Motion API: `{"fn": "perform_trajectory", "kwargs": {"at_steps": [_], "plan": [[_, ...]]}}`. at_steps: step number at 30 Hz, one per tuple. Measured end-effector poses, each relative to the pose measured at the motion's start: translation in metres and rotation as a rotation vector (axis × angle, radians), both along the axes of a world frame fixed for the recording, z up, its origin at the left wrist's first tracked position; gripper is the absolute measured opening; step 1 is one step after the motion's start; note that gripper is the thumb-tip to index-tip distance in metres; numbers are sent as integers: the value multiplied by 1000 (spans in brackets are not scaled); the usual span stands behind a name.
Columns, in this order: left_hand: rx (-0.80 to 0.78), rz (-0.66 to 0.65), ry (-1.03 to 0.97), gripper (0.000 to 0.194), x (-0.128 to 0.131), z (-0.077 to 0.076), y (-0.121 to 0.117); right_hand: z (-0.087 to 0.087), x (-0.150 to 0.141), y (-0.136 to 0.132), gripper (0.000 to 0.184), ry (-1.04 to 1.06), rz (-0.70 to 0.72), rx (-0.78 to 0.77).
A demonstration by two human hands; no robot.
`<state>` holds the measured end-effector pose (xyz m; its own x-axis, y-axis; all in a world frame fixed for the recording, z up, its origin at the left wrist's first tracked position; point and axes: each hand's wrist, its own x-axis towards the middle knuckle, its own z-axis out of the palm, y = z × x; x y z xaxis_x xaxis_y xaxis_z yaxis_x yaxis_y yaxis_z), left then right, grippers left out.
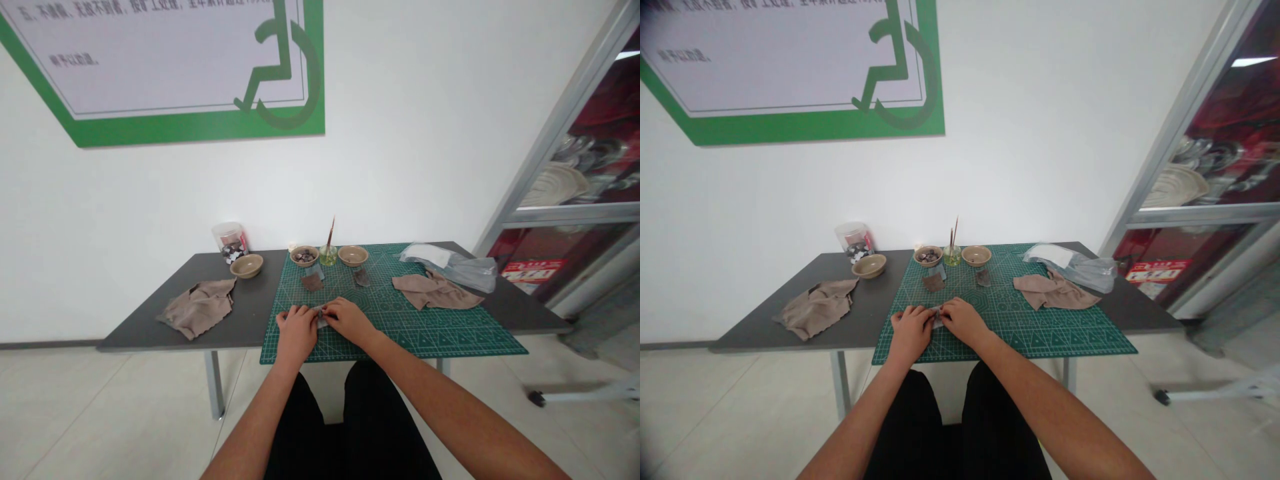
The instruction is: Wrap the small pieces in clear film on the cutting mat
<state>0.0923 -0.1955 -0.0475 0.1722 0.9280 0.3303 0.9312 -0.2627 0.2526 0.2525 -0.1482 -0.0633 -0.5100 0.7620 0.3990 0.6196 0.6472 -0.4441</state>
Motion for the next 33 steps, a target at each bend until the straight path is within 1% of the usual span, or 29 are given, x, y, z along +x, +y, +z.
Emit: {"fn": "perform_trajectory", "kwargs": {"at_steps": [4, 8, 9, 12, 15, 17, 19, 22, 25, 28, 30, 33], "plan": [[-3, -1, 8, 26, -1, -1, 0, 0, 0, -4, 9, 6, -13, -13], [-27, 4, 5, 27, 0, -1, 1, 1, -5, -14, 10, 3, -138, 21], [-35, 3, 3, 27, 0, -1, 1, 1, -7, -16, 10, 0, -148, 28], [-46, -11, -6, 26, 0, -1, 2, 1, -13, -18, 10, -4, -82, 30], [-44, -15, -30, 27, -1, 0, 2, 2, -14, -13, 10, 9, -23, 10], [-36, -11, -47, 29, -1, 1, 1, 3, -12, -8, 9, 8, -61, -5], [-34, -8, -47, 30, -2, 1, 1, 3, -8, -7, 10, -3, -138, -6], [-38, -11, -28, 30, -1, 2, 0, 2, -6, -14, 11, -19, -194, 23], [-33, -14, -26, 30, -1, 3, 0, 1, -11, -21, 11, -28, -133, 47], [-32, 1, -29, 32, -1, 2, -1, 3, -18, -18, 10, -24, -64, 39], [-25, 15, -27, 32, -1, 2, -2, 5, -21, -12, 10, -27, -96, 16], [1, 29, -17, 29, -1, 2, -3, 8, -19, -9, 14, -39, -204, -12]]}}
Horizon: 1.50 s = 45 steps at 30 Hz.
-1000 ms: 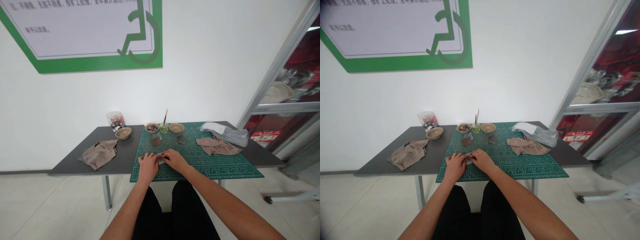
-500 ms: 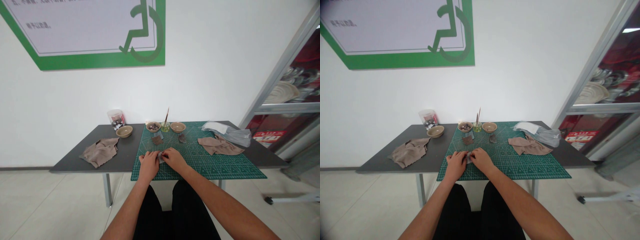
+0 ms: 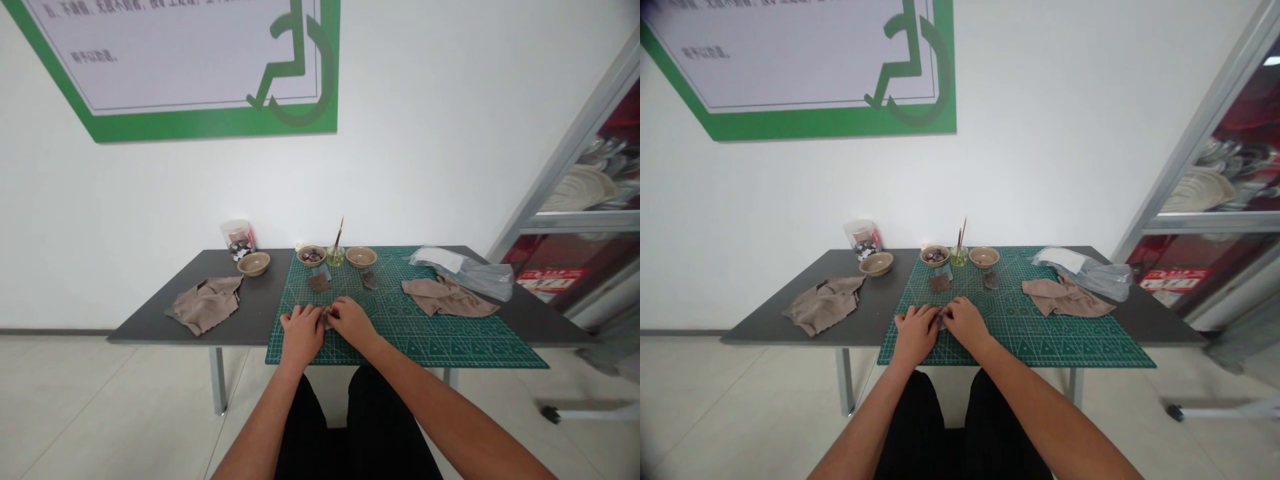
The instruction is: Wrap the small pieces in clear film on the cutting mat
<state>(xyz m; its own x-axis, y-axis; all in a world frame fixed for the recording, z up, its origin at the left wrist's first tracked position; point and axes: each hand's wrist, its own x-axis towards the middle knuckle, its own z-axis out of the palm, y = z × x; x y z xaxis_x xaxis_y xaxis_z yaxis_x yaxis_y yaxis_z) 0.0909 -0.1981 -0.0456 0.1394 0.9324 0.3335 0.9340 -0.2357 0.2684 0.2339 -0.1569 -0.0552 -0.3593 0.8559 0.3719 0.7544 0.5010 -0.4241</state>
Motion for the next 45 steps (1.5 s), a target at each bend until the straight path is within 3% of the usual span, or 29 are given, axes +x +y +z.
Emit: {"fn": "perform_trajectory", "kwargs": {"at_steps": [3, 11, 18, 24, 30, 33, 37, 41, 45], "plan": [[7, -5, 17, 27, 0, 0, 0, -1, 4, -6, 14, 5, -31, 22], [-26, -14, 33, 27, 1, 0, 2, -8, 0, -6, 11, 81, 144, 16], [-3, -42, -16, 28, 1, -1, 2, -2, 4, -9, 5, 202, 108, 0], [-67, 6, -147, 33, -3, 1, 8, -5, 27, 2, 24, 635, -69, -46], [-94, -101, -538, 24, -25, -3, 28, -17, 45, 23, 28, 1172, -144, -317], [56, 133, -645, 38, -46, 4, 43, -17, 46, 24, 31, 1337, -108, -339], [201, 358, -319, 27, -62, 16, 66, -16, 45, 23, 31, 1322, -116, -351], [112, 296, -5, 26, -51, 16, 83, -15, 44, 22, 28, 1310, -110, -361], [18, 244, 99, 25, -42, 11, 87, -14, 44, 23, 27, 1292, -119, -355]]}}
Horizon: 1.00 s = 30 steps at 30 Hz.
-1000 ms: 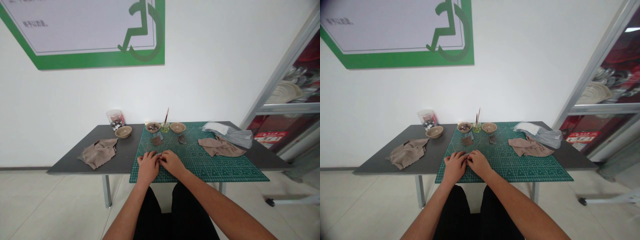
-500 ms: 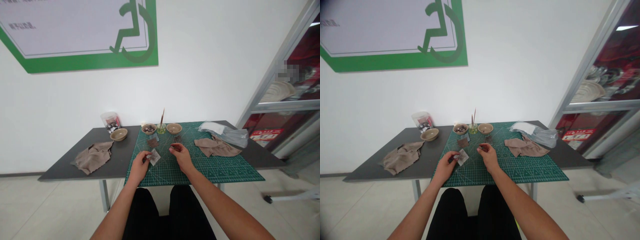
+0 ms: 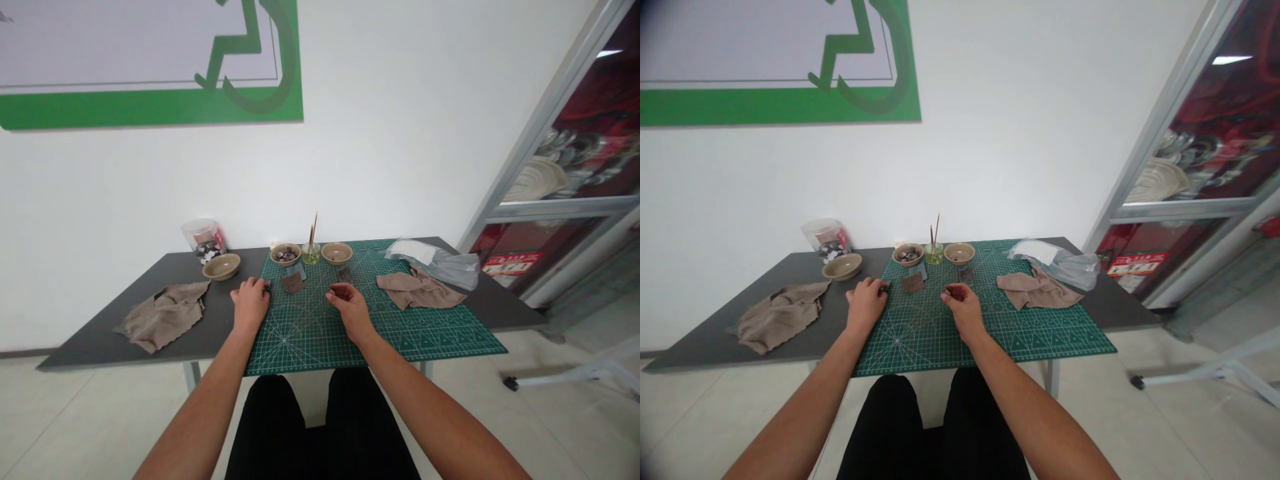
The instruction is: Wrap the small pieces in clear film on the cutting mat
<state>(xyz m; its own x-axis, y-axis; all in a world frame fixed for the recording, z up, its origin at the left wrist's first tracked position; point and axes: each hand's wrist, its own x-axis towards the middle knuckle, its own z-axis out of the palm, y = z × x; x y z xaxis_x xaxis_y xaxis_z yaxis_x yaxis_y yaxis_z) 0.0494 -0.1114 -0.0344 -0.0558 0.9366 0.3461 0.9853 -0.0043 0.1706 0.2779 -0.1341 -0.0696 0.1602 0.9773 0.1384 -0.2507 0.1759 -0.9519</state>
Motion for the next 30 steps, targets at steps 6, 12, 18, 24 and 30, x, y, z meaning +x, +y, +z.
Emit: {"fn": "perform_trajectory", "kwargs": {"at_steps": [6, 12, 18, 24, 30], "plan": [[-78, -64, -24, 23, 0, 4, -8, 0, -1, 0, 29, 2, -6, -14], [-44, -300, -611, 23, 39, 10, -24, 5, -3, -4, 20, -83, 26, 48], [-422, -477, -1385, 32, 79, -1, -31, 16, -5, -14, 11, -463, 51, 202], [-353, -419, -1677, 27, 72, -16, -26, 35, 7, -2, 18, -677, 185, 310], [-157, -366, -1719, 38, 68, -22, -22, 75, 6, 70, 22, -837, -52, 221]]}}
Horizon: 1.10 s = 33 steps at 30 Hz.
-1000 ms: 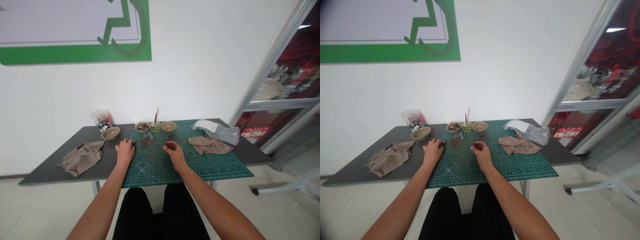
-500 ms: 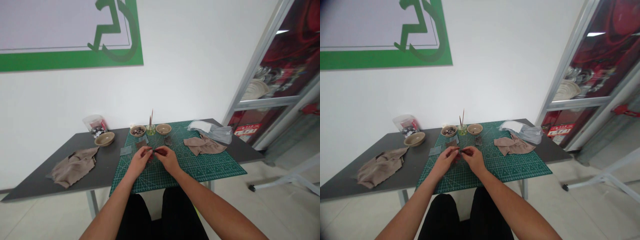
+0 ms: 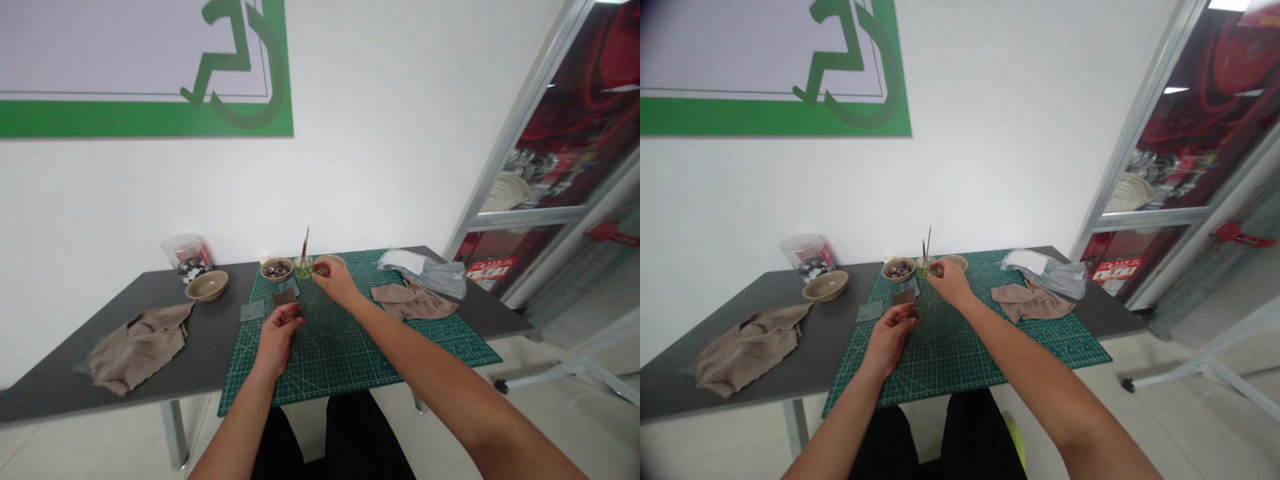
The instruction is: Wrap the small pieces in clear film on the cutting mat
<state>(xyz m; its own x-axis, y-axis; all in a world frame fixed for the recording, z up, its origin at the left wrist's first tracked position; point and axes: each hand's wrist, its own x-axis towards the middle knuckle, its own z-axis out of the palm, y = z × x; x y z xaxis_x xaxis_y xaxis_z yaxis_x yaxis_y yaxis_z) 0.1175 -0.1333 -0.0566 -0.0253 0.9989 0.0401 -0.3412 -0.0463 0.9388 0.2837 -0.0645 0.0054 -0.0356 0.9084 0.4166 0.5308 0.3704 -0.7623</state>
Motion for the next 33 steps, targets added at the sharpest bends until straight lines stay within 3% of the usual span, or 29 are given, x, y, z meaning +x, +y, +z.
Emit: {"fn": "perform_trajectory", "kwargs": {"at_steps": [5, 7, 10, 16, 20, 23, 29, 33], "plan": [[-17, 0, -24, 30, -2, -5, 0, 10, -18, 64, 63, -133, -108, -77], [-6, 0, -15, 28, -3, -6, 0, 7, -27, 81, 67, -157, -102, -79], [3, -5, -22, 30, -4, -8, 0, 3, -40, 97, 58, -165, -50, -106], [-51, -11, -182, 34, -3, -3, -1, 6, -58, 107, 30, -184, -40, -147], [-39, 45, -242, 33, -4, -1, -1, 10, -52, 109, 34, -323, -131, -102], [-20, 98, -173, 32, -5, -3, 1, 15, -42, 111, 36, -460, -147, -65], [-4, 121, -132, 35, -5, -5, 3, 24, -30, 109, 41, -489, -165, 30], [-22, 115, -194, 30, -4, -1, 2, 24, -24, 108, 32, -513, -104, -47]]}}
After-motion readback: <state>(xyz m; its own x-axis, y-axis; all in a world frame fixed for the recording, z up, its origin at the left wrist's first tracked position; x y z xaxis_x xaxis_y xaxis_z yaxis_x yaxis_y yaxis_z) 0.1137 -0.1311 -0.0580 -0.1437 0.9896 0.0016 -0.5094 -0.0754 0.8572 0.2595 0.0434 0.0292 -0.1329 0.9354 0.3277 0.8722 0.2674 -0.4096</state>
